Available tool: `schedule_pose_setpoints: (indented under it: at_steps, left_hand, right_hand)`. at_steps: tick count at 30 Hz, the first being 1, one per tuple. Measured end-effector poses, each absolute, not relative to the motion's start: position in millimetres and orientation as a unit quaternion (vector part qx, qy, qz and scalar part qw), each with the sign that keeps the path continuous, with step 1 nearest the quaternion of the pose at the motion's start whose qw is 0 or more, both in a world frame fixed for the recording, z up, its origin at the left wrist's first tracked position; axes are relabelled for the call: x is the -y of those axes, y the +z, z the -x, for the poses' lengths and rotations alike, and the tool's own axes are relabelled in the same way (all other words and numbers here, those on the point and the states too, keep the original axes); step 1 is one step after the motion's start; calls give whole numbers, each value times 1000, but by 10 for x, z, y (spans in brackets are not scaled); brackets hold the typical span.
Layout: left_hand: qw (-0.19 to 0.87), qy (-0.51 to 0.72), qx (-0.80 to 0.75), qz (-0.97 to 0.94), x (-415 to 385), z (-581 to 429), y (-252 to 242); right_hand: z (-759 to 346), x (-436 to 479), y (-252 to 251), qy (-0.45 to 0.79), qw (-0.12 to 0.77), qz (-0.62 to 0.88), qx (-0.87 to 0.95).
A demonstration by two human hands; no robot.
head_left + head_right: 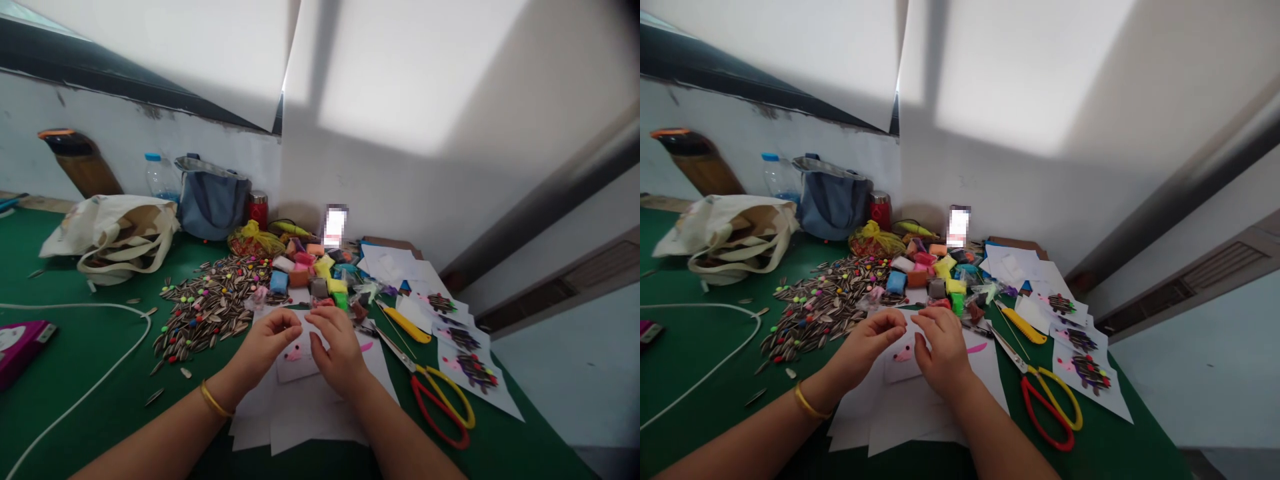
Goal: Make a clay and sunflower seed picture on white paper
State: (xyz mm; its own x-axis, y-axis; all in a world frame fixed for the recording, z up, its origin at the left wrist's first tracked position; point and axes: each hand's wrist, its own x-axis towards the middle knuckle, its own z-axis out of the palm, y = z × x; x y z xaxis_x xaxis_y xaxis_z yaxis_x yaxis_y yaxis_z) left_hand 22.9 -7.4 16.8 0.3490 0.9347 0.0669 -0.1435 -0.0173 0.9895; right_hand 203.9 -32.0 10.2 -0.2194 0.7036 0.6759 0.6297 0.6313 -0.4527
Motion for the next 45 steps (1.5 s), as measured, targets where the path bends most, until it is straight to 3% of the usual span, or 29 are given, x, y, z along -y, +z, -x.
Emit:
schedule_pose_setpoints:
  at_steps: [9, 45]
  left_hand:
    - [564, 431, -364, -603, 81, -242, 167]
    - [566, 422, -370, -604, 78, -218, 180]
  right_hand:
    - [-2015, 355, 145, 70, 470, 398, 784]
    - [-1999, 374, 174, 68, 483, 396, 778]
